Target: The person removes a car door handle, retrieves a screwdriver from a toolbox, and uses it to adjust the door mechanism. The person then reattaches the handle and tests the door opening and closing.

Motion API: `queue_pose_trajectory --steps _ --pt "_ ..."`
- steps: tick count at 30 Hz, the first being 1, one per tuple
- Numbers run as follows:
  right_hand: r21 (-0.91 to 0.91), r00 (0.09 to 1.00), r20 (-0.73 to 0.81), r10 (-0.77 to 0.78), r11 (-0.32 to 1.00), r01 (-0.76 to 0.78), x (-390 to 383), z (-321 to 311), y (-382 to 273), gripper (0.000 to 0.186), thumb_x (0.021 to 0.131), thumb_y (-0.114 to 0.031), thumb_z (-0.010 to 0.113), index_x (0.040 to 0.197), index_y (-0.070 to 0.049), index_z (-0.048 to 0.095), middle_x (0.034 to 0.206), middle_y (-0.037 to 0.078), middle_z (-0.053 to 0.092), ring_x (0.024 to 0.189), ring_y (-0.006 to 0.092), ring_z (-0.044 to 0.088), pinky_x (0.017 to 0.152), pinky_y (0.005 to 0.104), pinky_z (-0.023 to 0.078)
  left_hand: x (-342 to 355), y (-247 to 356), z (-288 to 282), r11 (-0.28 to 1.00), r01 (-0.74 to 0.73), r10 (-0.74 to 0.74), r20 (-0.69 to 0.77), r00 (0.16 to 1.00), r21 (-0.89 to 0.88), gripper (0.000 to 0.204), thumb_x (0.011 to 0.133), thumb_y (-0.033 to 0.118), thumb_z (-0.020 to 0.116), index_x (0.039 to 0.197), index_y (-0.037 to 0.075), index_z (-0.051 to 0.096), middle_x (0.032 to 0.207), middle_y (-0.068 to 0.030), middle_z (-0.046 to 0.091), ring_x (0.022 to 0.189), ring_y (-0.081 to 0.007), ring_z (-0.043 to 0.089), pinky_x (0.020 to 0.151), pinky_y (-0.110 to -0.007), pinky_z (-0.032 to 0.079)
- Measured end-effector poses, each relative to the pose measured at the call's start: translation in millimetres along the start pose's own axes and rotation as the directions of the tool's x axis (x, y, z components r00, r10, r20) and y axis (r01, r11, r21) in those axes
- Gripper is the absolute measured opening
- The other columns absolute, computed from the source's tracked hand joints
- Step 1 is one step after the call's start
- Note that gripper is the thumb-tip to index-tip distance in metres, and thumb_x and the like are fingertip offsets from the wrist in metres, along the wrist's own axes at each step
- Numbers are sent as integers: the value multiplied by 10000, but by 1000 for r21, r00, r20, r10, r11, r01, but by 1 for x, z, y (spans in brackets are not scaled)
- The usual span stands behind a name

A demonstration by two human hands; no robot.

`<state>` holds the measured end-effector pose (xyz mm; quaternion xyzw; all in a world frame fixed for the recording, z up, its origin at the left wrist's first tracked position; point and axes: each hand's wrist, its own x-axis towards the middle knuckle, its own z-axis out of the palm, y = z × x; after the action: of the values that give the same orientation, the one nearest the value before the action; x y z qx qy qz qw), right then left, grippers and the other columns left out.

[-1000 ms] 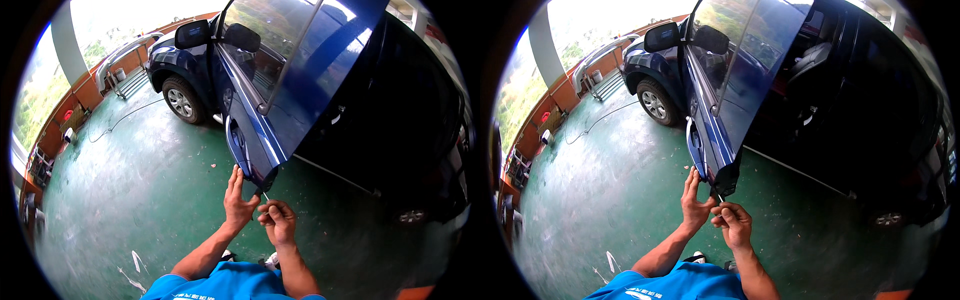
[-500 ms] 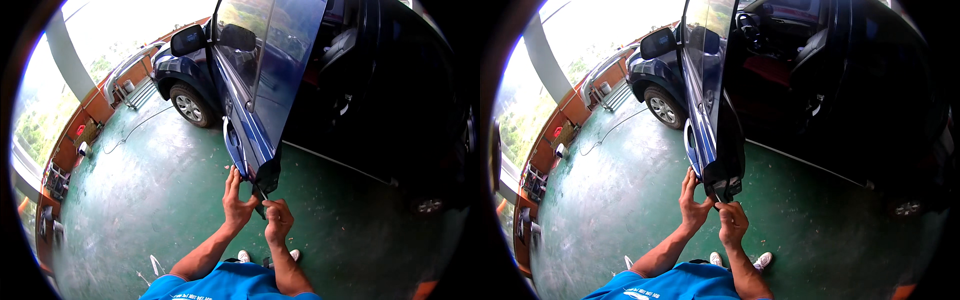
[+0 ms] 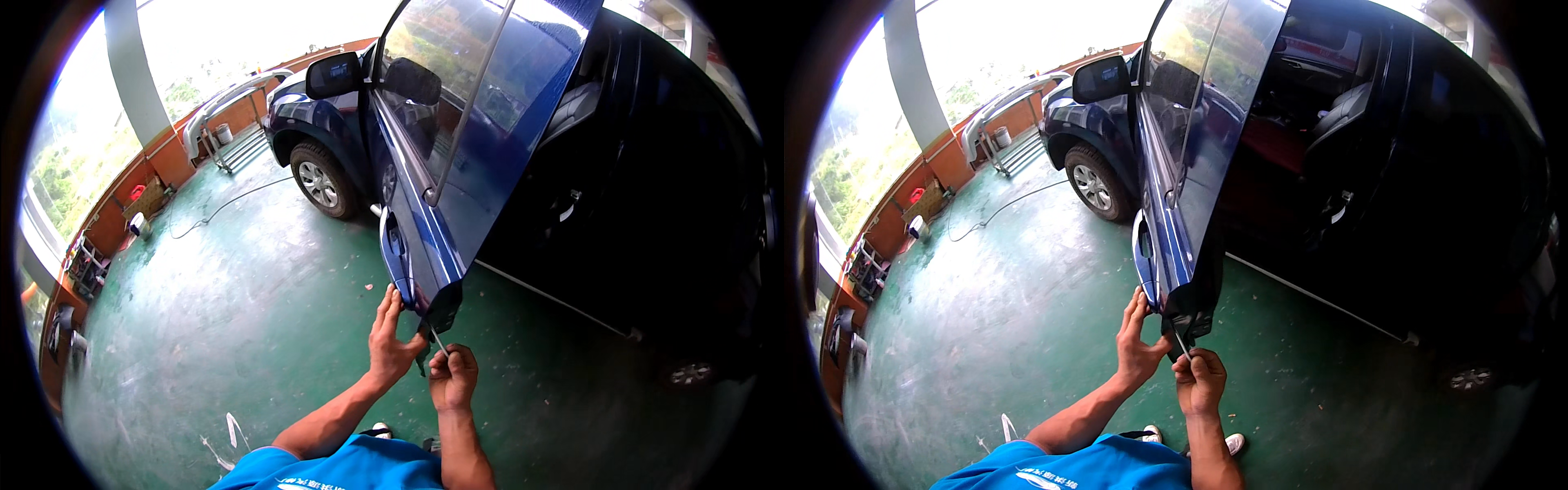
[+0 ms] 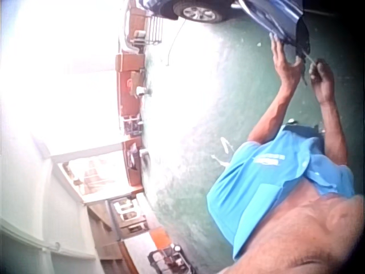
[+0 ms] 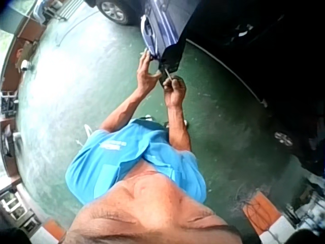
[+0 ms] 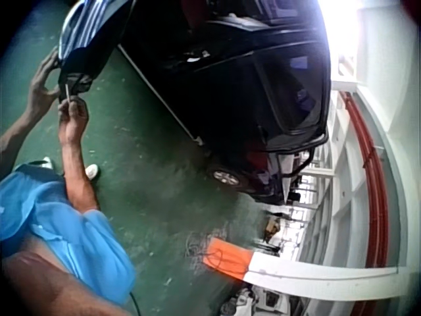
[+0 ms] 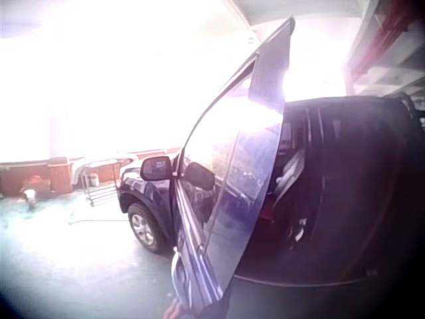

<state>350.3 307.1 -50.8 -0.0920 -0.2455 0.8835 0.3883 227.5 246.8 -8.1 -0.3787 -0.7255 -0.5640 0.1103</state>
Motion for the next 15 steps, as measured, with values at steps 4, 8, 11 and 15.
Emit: queue_pose_trajectory --steps 4,8,11,15 --pt "-510 944 70 -323 802 312 0 -1 -7 153 883 -29 699 1028 9 672 834 127 709 731 192 690 641 294 565 0 -5 4 999 -34 34 22 999 -17 809 679 -22 761 1423 -45 445 1469 -253 441 1301 -361 519 1025 -396 491" --pt "-754 624 589 -514 -71 653 6 10 -11 198 898 -58 692 1086 3 678 841 96 724 712 163 690 638 291 562 -4 -21 2 993 -109 108 19 994 37 822 667 -57 748 1431 -35 443 1476 -262 434 1332 -376 486 1022 -399 478" --pt "-772 805 306 -508 363 522 7 20 -3 222 961 -92 635 1171 -21 650 773 59 683 632 132 639 571 270 518 0 -6 3 998 -54 54 -10 999 -31 785 704 -73 726 1435 -32 442 1482 -243 436 1318 -348 501 1010 -382 480" --pt "-488 992 17 -121 865 114 -1 15 -20 262 1041 -181 526 1220 -21 630 833 42 674 724 95 630 632 237 517 -3 0 15 998 -48 48 8 999 -48 760 728 -86 696 1441 -20 442 1492 -219 433 1319 -329 499 1017 -373 470"
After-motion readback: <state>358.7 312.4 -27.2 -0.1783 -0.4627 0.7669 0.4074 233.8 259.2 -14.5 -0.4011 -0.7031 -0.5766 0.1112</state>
